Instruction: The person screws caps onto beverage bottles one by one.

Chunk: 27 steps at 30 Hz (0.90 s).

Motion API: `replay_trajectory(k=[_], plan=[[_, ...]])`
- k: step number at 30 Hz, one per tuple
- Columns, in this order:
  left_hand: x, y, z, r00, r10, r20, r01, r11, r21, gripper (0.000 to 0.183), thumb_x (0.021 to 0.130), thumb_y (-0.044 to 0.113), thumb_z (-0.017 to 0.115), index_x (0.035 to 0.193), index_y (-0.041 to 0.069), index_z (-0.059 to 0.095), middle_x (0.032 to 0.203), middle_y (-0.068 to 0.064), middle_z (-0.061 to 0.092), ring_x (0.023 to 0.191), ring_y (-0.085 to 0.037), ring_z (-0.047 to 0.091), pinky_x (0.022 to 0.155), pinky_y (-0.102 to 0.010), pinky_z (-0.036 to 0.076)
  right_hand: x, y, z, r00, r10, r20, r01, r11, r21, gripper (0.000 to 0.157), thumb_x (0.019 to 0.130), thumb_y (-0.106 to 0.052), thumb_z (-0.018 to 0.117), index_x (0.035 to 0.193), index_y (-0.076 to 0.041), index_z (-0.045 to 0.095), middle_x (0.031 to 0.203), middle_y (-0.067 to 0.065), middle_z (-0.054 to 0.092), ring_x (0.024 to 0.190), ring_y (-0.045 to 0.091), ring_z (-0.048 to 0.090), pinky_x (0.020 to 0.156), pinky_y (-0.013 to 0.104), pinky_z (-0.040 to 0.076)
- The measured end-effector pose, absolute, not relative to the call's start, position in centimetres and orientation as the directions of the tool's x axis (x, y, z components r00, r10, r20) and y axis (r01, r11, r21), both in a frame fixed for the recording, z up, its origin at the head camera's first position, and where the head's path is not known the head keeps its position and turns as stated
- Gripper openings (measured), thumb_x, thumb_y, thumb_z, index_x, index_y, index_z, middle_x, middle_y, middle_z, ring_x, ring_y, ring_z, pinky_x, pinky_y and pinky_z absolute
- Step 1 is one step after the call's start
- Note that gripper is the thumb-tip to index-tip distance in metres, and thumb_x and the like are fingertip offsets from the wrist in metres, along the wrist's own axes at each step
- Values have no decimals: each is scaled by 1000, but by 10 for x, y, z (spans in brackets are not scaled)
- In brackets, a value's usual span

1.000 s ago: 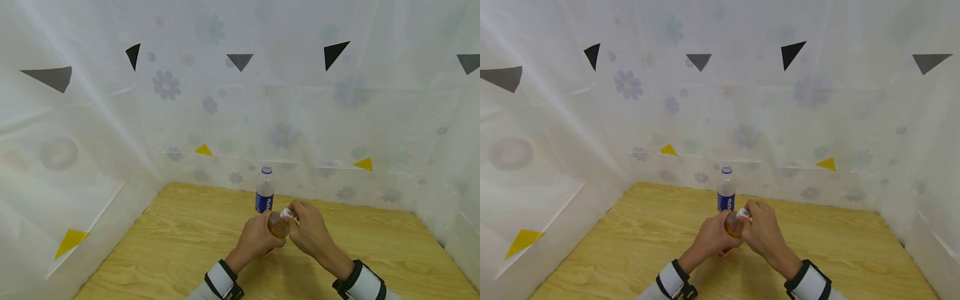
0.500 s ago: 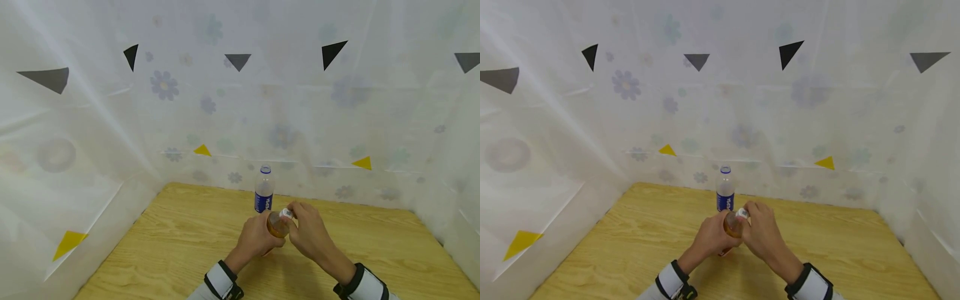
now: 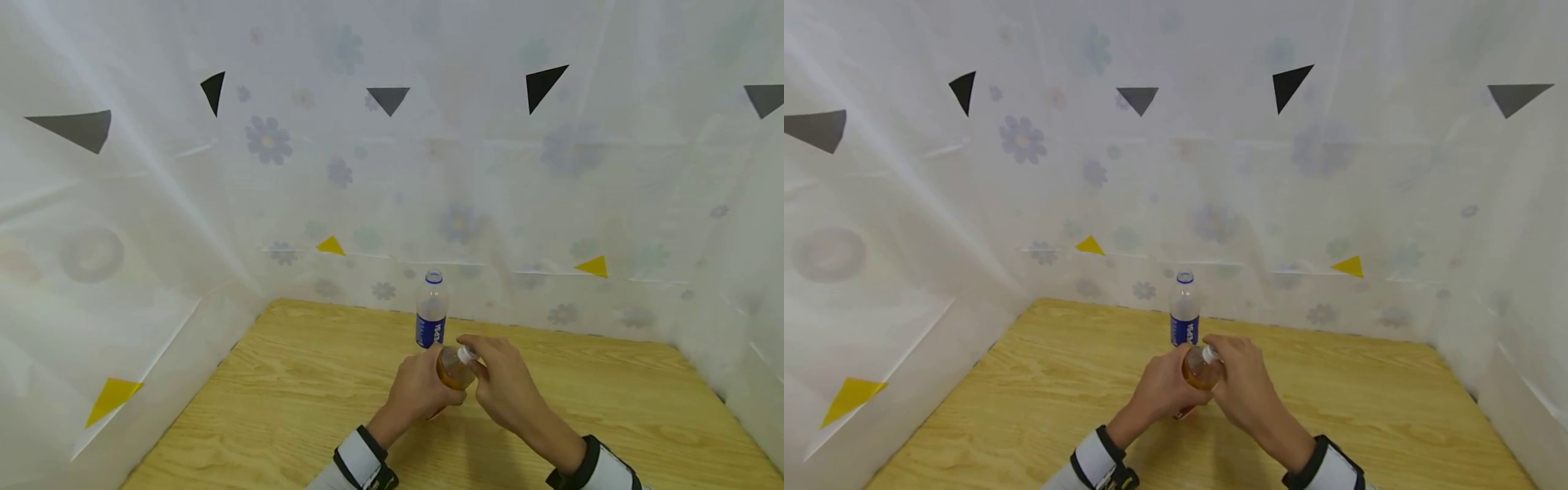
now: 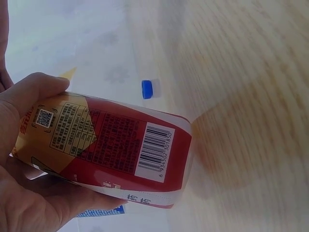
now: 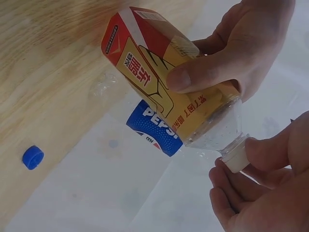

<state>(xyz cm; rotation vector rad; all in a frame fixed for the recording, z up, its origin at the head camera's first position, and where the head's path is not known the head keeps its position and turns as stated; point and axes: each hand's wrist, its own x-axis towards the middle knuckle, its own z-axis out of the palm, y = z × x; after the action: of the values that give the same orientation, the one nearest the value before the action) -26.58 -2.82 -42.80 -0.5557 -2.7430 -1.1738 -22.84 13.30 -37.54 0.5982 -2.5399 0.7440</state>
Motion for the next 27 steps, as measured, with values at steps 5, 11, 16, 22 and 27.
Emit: replay_trajectory(k=[5,11,16,22,27], plan=[[-265,-28,-428,-921,294,255,387,626,676,59,69,25,89,120,14,62,102,-1,73,81,-9,68,67,-24,54,-230,133,-376,-814,-272,513,-508,761,-403,35,88,11,66,120,-3,70,113,14,72,103,33,64,88,56,53],[-265,-29,-428,-916,302,264,398,611,685,59,69,25,89,121,15,62,103,0,73,83,-7,68,68,-23,54,-231,134,-377,-809,-266,524,-509,763,-399,35,86,12,67,117,-5,71,110,13,71,101,32,64,84,52,55],[-266,-29,-429,-916,304,262,399,613,682,60,70,25,88,122,14,62,103,0,73,82,-7,68,68,-23,54,-233,133,-376,-815,-253,521,-497,767,-405,34,85,13,68,113,-6,71,103,10,71,95,27,63,82,50,54],[-266,-29,-429,-919,300,255,391,617,683,60,71,26,88,123,14,61,104,0,73,84,-8,68,69,-24,55,-234,132,-376,-809,-241,536,-490,780,-389,27,84,8,73,108,-5,71,99,10,70,91,28,62,82,51,53],[-266,-29,-429,-920,300,253,390,617,684,58,71,27,88,122,14,61,104,0,73,84,-7,68,70,-23,55,-236,131,-379,-783,-235,575,-497,793,-352,18,83,-1,78,99,-5,70,92,9,70,85,26,61,82,50,49]])
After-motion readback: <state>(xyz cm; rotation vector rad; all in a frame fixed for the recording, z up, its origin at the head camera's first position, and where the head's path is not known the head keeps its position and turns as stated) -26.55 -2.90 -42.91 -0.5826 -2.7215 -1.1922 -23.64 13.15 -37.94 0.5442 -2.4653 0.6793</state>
